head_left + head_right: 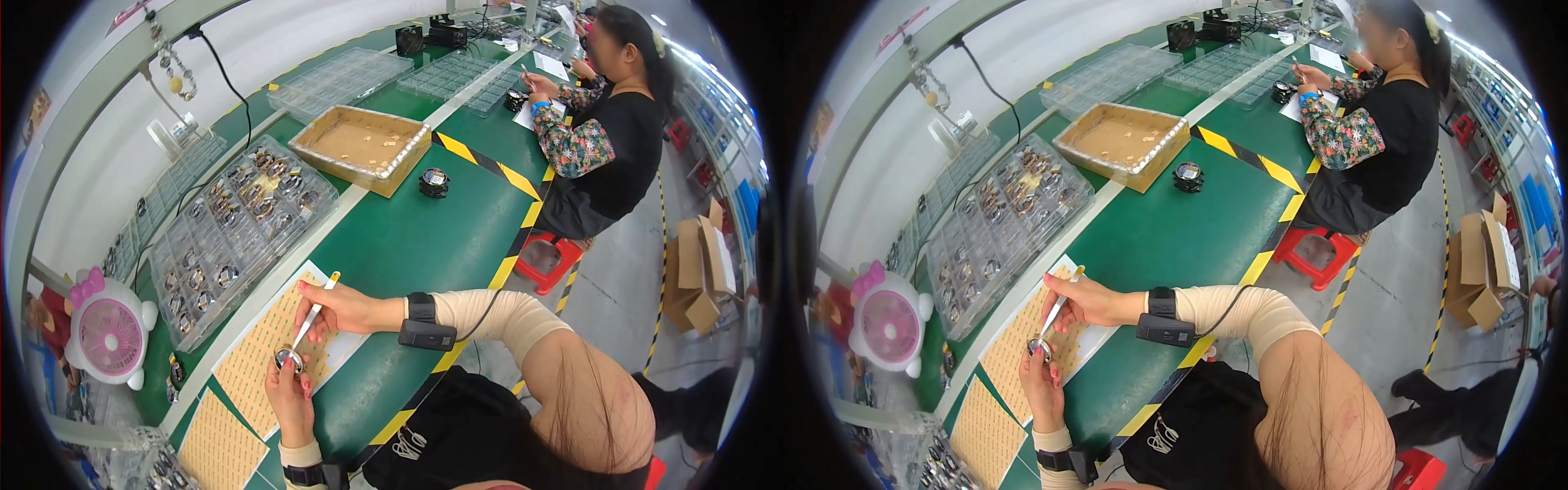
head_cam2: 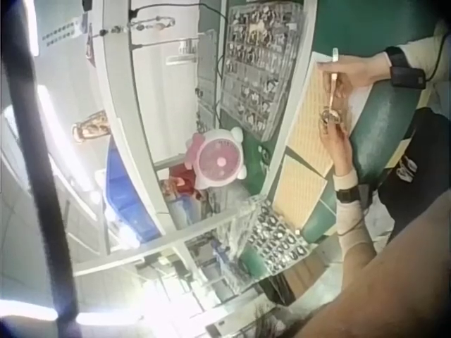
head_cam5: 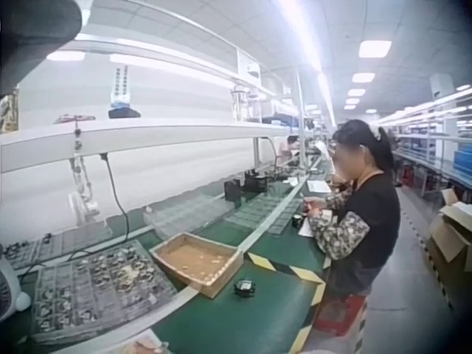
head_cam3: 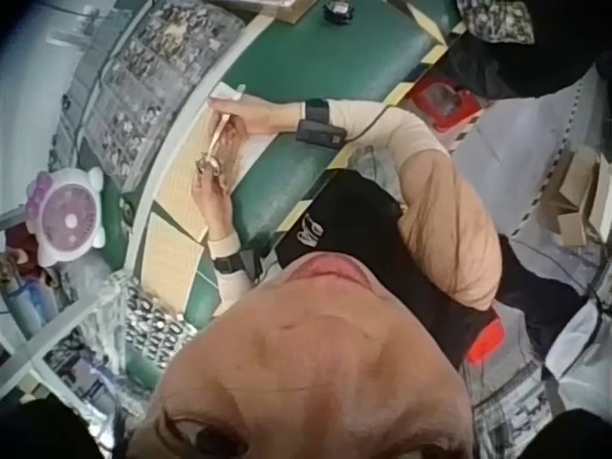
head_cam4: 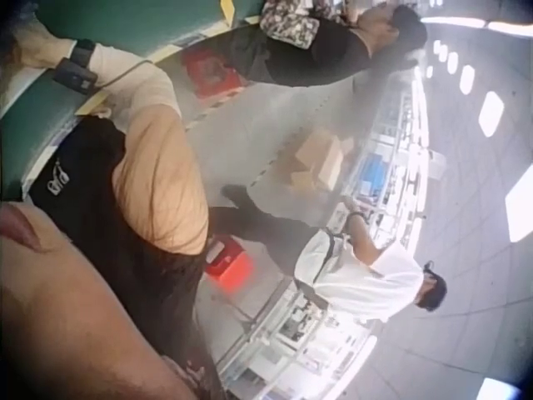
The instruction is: The person picks up a watch component from a tray, peels a small adhesive piece from a sheet using tweezers, and presses it onto the component. After repeating this process, they place the components back into the tray and cover it with a plastic sheet.
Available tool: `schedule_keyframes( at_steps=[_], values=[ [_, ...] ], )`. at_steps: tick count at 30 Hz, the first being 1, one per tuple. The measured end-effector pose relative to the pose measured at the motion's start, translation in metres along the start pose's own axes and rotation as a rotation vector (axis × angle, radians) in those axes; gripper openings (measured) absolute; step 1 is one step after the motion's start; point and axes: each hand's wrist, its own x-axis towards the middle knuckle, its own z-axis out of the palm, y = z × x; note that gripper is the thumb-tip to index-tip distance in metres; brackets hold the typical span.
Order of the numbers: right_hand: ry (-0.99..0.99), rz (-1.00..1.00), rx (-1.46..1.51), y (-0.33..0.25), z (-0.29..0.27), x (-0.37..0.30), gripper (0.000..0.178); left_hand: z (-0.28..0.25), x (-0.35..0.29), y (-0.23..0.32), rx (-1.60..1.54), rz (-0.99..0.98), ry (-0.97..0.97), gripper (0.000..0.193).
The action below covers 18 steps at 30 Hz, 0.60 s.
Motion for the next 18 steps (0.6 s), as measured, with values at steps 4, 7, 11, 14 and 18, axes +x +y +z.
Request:
schedule_keyframes(
  at_steps=[4, 7, 11, 14, 18],
  values=[
    [-0.023, -0.181, 0.013, 0.008, -0.015, 0.005, 0.021, 0.016, 0.001, 0.004, -0.005, -0.001, 0.044, 0.022],
    [0.078, -0.306, -0.238, -0.014, -0.008, -0.006, 0.021, 0.018, 0.016, 0.007, 0.048, -0.018, -0.146, 0.023],
    [0.045, -0.288, -0.387, -0.005, 0.008, -0.003, 0.017, 0.003, 0.017, 0.004, 0.031, -0.042, -0.105, 0.023],
    [0.008, -0.279, -0.523, 0.008, 0.015, -0.008, 0.015, -0.002, 0.008, -0.002, -0.011, -0.045, -0.106, 0.022],
    [-0.014, -0.264, -0.628, 0.010, 0.018, -0.013, 0.013, -0.002, 0.007, -0.006, -0.025, -0.050, -0.081, 0.019]
  ],
)
